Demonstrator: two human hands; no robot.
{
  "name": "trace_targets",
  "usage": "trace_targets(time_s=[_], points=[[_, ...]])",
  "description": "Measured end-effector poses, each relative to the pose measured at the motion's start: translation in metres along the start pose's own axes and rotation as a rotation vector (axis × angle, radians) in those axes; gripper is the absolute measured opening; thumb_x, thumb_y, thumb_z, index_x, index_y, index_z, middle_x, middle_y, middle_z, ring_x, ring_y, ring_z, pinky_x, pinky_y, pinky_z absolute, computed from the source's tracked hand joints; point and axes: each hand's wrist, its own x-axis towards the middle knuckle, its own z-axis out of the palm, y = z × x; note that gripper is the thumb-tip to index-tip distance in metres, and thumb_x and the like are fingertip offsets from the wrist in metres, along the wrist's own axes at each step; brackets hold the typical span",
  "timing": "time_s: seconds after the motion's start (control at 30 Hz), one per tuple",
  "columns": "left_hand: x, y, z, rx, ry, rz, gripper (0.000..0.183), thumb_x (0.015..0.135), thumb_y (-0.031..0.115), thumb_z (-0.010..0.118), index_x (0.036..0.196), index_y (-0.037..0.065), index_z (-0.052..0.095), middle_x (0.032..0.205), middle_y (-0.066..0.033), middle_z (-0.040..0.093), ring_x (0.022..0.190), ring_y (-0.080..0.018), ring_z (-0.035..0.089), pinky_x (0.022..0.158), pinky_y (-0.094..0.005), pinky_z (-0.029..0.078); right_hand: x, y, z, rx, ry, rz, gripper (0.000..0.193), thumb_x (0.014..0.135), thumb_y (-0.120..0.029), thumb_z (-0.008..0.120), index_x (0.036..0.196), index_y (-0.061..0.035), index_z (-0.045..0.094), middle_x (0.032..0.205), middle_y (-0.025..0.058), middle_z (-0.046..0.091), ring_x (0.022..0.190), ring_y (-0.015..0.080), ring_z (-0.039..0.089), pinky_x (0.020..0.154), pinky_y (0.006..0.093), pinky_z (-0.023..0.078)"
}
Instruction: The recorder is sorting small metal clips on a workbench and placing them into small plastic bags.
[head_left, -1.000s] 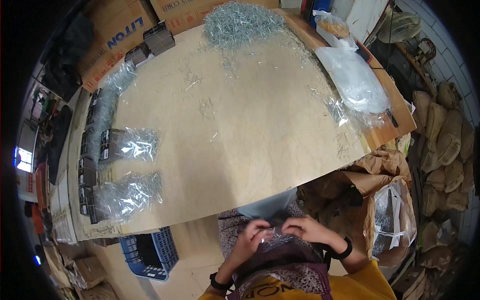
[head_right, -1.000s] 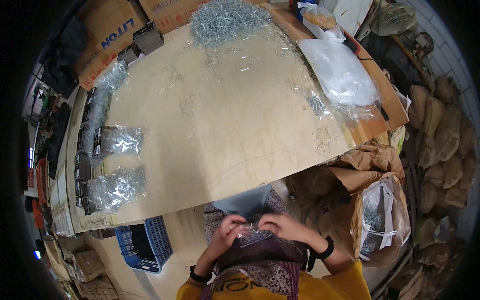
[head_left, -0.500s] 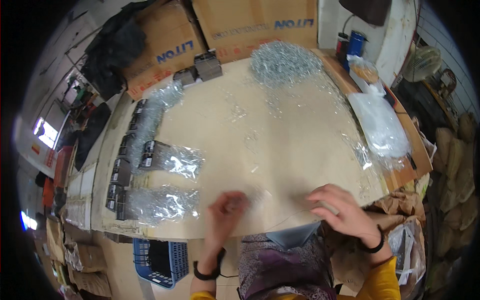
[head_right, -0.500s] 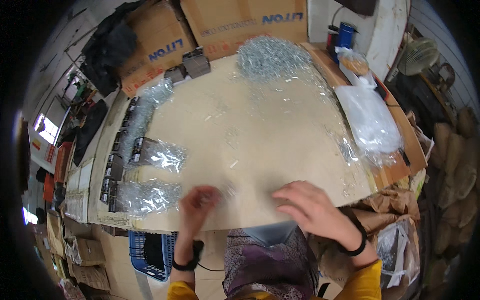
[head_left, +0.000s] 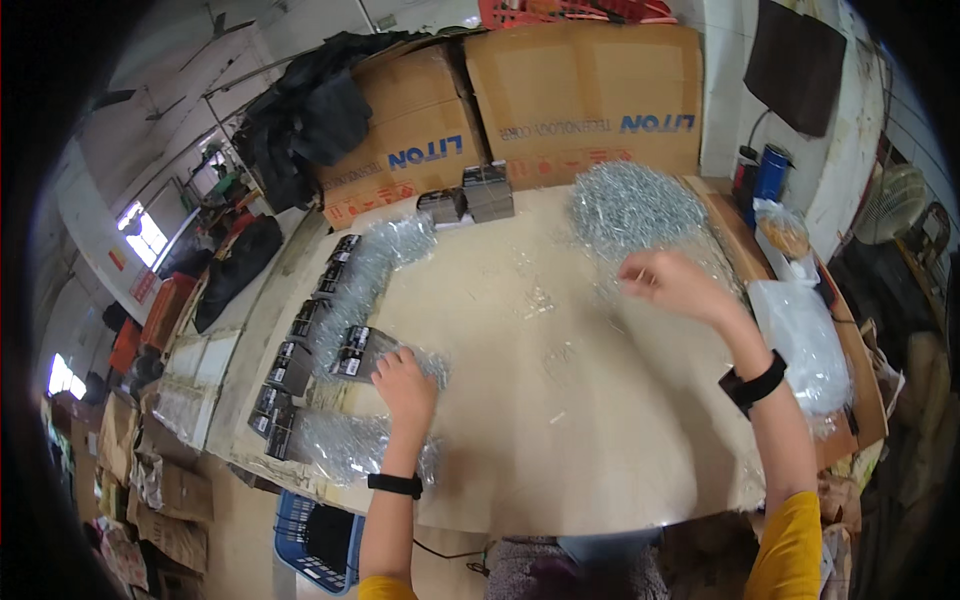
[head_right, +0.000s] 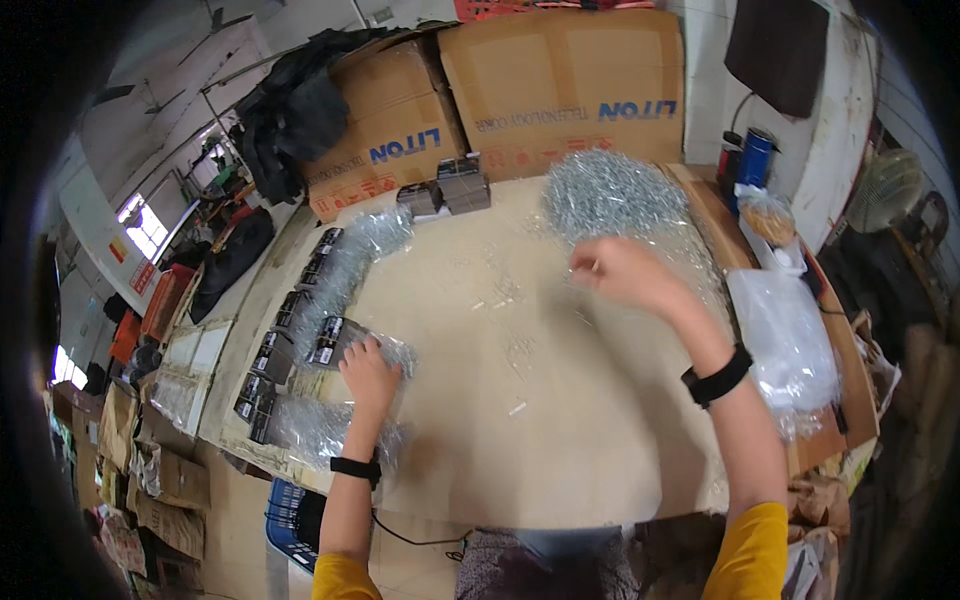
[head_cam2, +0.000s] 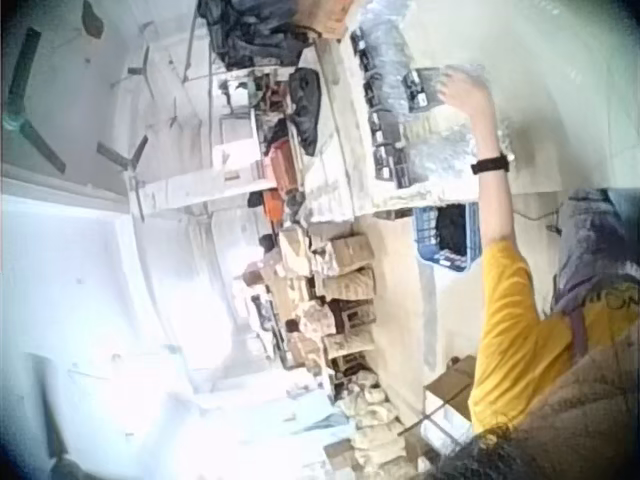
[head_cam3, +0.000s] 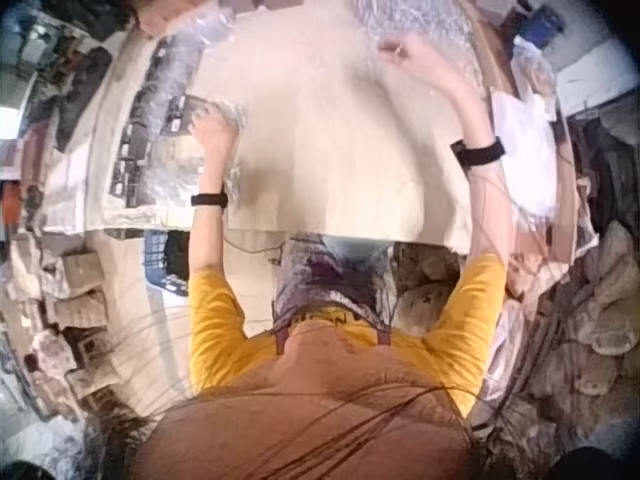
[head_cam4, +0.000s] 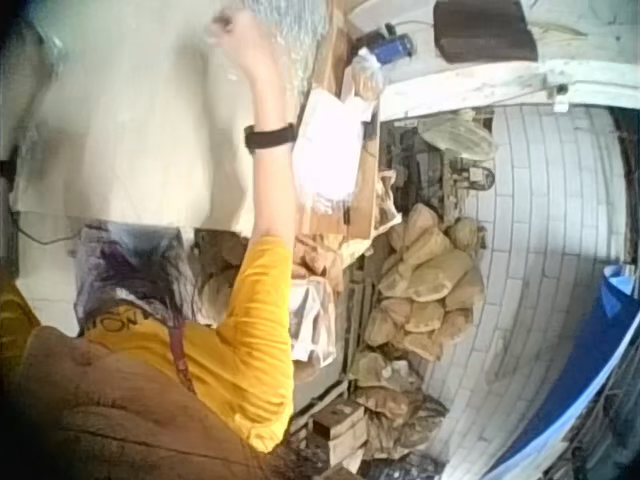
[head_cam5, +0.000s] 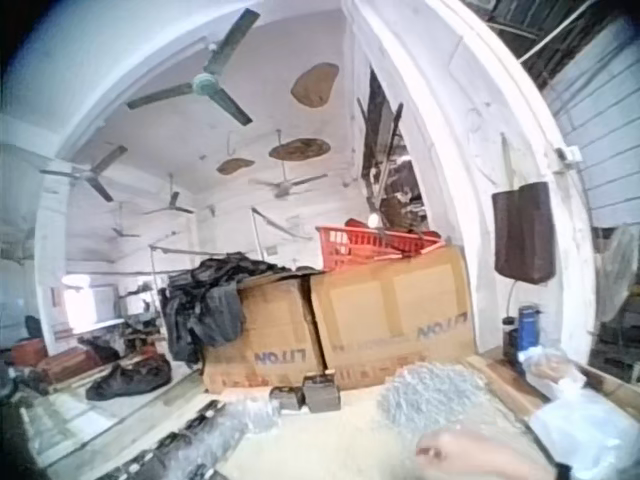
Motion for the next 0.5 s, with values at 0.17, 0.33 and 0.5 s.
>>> trace_targets(time_s=[0.17, 0.33, 0.5], points=[[-0.004, -0.01, -0.013, -0.061, -0.029, 0.003, 0.055, 0.067, 0.031, 0.082, 0.108, 0.005, 0.056, 0.104, -0.0125, 0.055, 0.1, -0.0317, 0.054, 0.082, -0.0442, 0.043, 0.073, -0.005, 0.131, -0.053, -0.306, -0.296, 0.066, 0.082, -0.038, 0.074, 0.13, 0.0021, 0.053, 0.125, 0.0223, 0.056, 0.115, 0.0358, 0.055, 0.098, 0.0419, 0.044], [-0.007, -0.039, -0.025, -0.168, -0.012, -0.007, 0.05, 0.073, 0.027, 0.078, 0.111, 0.004, 0.056, 0.101, -0.0136, 0.056, 0.098, -0.0324, 0.054, 0.082, -0.044, 0.042, 0.121, -0.061, 0.236, 0.002, -0.462, -0.314, 0.089, 0.075, -0.045, 0.078, 0.141, -0.0013, 0.038, 0.126, 0.0198, 0.049, 0.118, 0.0361, 0.047, 0.1, 0.0406, 0.04], [0.005, -0.084, -0.02, -0.158, -0.248, -0.101, 0.032, 0.085, 0.013, 0.064, 0.112, 0.0, 0.055, 0.084, -0.0204, 0.065, 0.079, -0.0377, 0.064, 0.072, -0.0467, 0.049, 0.16, -0.068, 0.266, -0.046, -0.502, -0.399, 0.095, 0.071, -0.046, 0.08, 0.142, -0.002, 0.035, 0.127, 0.0182, 0.045, 0.116, 0.0353, 0.044, 0.098, 0.0431, 0.037]])
